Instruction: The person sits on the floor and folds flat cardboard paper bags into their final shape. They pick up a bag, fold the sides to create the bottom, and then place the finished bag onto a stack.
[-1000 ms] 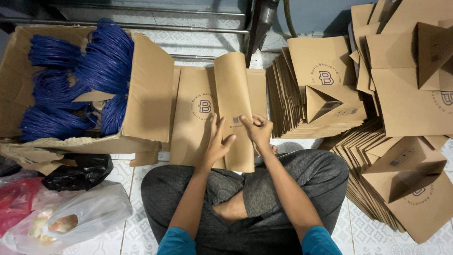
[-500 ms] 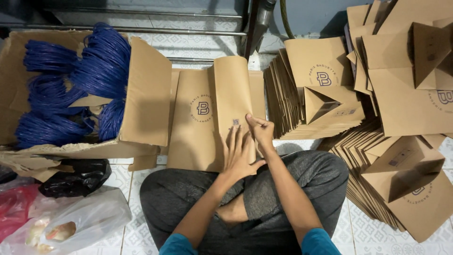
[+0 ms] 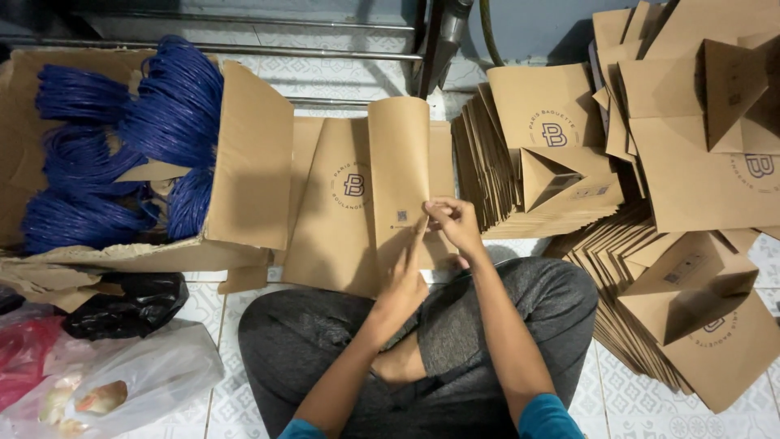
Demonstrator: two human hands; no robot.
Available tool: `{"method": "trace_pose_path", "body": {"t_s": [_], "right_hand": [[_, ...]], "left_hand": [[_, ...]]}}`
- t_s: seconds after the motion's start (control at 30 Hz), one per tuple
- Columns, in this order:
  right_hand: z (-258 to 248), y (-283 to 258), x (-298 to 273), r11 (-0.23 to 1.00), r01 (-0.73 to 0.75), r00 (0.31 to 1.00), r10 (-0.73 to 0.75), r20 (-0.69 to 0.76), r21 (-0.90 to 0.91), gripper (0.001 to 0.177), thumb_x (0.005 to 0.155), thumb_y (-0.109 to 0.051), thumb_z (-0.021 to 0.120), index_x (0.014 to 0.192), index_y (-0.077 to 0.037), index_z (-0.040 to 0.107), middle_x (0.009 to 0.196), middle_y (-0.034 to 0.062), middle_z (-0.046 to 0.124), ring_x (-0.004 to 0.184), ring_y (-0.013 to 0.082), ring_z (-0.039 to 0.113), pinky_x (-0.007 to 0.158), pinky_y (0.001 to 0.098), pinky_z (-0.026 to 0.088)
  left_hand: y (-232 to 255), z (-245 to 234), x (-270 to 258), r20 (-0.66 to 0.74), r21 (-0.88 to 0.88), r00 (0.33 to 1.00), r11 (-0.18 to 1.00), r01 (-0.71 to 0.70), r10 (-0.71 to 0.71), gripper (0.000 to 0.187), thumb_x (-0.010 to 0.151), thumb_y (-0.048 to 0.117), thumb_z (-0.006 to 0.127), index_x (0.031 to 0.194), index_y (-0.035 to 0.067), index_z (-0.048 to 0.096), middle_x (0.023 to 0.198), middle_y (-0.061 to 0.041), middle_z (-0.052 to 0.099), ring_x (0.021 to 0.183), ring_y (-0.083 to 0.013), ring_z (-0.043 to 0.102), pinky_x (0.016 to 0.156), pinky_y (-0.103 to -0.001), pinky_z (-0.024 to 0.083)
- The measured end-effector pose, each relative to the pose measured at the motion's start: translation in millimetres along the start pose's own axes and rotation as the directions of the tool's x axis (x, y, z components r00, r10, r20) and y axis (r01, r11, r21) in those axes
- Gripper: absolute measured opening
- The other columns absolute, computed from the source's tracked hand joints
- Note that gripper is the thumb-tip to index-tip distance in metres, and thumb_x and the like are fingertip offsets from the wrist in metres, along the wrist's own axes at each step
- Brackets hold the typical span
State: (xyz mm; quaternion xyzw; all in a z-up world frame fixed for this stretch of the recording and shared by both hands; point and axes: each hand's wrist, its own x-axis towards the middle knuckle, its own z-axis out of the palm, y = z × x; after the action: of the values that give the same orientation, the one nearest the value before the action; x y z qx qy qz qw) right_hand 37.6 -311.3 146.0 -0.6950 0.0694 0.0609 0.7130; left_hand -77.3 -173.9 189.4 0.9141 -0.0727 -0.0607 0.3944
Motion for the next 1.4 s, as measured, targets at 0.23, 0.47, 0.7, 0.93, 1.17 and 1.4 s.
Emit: {"method": "trace_pose_path", "body": {"t_s": [0.23, 0.47, 0.7, 0.93, 1.17, 1.4], "right_hand": [[-8, -42, -14, 0.722, 0.588, 0.807, -0.499, 0.314, -0.365, 0.040, 0.102, -0.006, 0.051, 0.142, -0.002, 0.057, 0.138, 0.0320, 0.057, 0.126, 0.0566, 0.052, 0.103, 0.0631, 0.046], [-34, -49, -13, 0.062, 0.798, 0.458, -0.709, 0.537, -0.599, 0.034, 0.087, -0.021, 0.074, 0.120, -0.031, 0.074, 0.145, 0.0027, 0.059, 0.145, 0.0357, 0.042, 0.123, 0.0581, 0.012], [-45, -45, -14, 0.034, 0.846, 0.378, -0.743, 0.552, -0.532, 0.020, 0.098, -0.041, 0.067, 0.103, -0.027, 0.079, 0.105, -0.0055, 0.078, 0.110, 0.0164, 0.071, 0.122, 0.0545, 0.025], [-16, -64, -35, 0.027, 0.871, 0.350, -0.735, 0.581, -0.490, 0.017, 0.087, -0.038, 0.079, 0.096, -0.023, 0.080, 0.101, -0.0028, 0.079, 0.104, 0.0187, 0.073, 0.112, 0.0500, 0.038], [-10, -75, -50, 0.071, 0.904, 0.351, -0.688, 0.636, -0.422, 0.015, 0.091, -0.034, 0.078, 0.092, -0.020, 0.081, 0.095, 0.0003, 0.080, 0.098, 0.0197, 0.075, 0.105, 0.0449, 0.042], [-18, -76, -60, 0.106, 0.909, 0.358, -0.693, 0.626, -0.403, 0.010, 0.093, -0.029, 0.075, 0.095, -0.022, 0.082, 0.094, 0.0006, 0.081, 0.096, 0.0194, 0.076, 0.105, 0.0449, 0.043]], "left_hand": [[-19, -42, -21, 0.028, 0.168, 0.999, 0.986, 0.015, -0.020, 0.086, 0.082, -0.005, 0.053, 0.160, 0.023, 0.029, 0.138, -0.016, 0.060, 0.091, -0.0467, 0.072, 0.074, -0.059, 0.058], [-34, -43, -23, -0.271, 0.548, 0.881, 0.815, -0.190, 0.387, 0.063, 0.073, -0.006, 0.069, 0.130, 0.018, 0.065, 0.106, -0.003, 0.073, 0.092, -0.0229, 0.066, 0.087, -0.042, 0.046], [-56, -33, 0, -0.635, 0.633, 0.509, 0.769, -0.087, 0.581, 0.029, 0.079, 0.008, 0.069, 0.103, 0.023, 0.078, 0.104, 0.003, 0.074, 0.101, -0.0210, 0.066, 0.110, -0.063, 0.027], [-47, -18, 6, -0.621, 0.632, 0.424, 0.741, -0.227, 0.660, 0.020, 0.089, 0.010, 0.075, 0.102, 0.025, 0.079, 0.101, 0.007, 0.076, 0.098, -0.0182, 0.070, 0.111, -0.065, 0.028], [-48, -10, 4, -0.688, 0.588, 0.406, 0.790, -0.173, 0.601, 0.018, 0.089, 0.007, 0.072, 0.086, 0.024, 0.076, 0.082, 0.007, 0.071, 0.091, -0.0173, 0.070, 0.115, -0.071, 0.010], [-37, -12, 3, -0.650, 0.610, 0.417, 0.764, -0.212, 0.635, 0.011, 0.092, 0.016, 0.072, 0.090, 0.027, 0.074, 0.086, 0.007, 0.070, 0.095, -0.0187, 0.069, 0.117, -0.069, 0.011]]}}
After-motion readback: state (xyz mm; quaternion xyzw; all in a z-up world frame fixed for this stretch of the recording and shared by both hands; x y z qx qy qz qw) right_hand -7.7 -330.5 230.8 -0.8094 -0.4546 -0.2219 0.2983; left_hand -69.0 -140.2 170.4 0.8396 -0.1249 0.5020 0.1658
